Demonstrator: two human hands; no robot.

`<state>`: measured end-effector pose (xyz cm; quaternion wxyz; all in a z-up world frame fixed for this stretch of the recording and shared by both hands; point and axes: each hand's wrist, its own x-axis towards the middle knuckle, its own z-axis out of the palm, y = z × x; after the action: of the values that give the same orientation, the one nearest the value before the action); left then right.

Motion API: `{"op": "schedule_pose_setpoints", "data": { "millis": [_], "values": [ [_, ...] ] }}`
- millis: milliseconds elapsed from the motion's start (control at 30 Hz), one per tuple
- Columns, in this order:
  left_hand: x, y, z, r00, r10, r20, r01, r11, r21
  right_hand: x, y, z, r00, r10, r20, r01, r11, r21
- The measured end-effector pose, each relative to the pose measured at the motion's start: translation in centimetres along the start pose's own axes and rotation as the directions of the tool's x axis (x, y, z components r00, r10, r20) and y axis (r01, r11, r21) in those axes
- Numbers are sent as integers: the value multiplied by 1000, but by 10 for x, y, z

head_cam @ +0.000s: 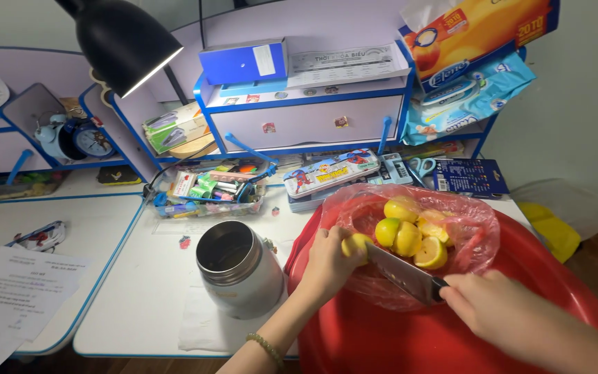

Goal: The person cuts passion fruits in half and scoops the pulp into a thermos using a spoon. The person handles the fruit and tools on a cluttered desk.

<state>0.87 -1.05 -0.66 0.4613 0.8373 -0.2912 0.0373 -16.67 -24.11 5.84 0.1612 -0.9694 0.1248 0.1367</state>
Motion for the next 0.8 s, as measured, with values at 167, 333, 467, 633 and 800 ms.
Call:
{"op": "schedule_pose_setpoints", "data": {
  "millis": [167,333,467,633,800],
  "values": [
    [6,-13,9,989,140,-42,-139,990,19,3,34,14,997,-73,-20,73,997,28],
    [17,-16,-8,991,-107,84,114,990,-79,-24,47,-13,983,175,53,-171,983,-72],
    [10,-1,-14,982,-157,107,169,979,-113,-26,19,-5,950,174,-258,-171,985,32],
    [5,18,-27,968,-200,150,210,977,-49,-2,-19,32,954,116,-278,-59,976,207],
    [-12,26,-30,989,-100,105,91,992,86,1,-31,54,958,167,-233,-87,944,319]
  ]
}}
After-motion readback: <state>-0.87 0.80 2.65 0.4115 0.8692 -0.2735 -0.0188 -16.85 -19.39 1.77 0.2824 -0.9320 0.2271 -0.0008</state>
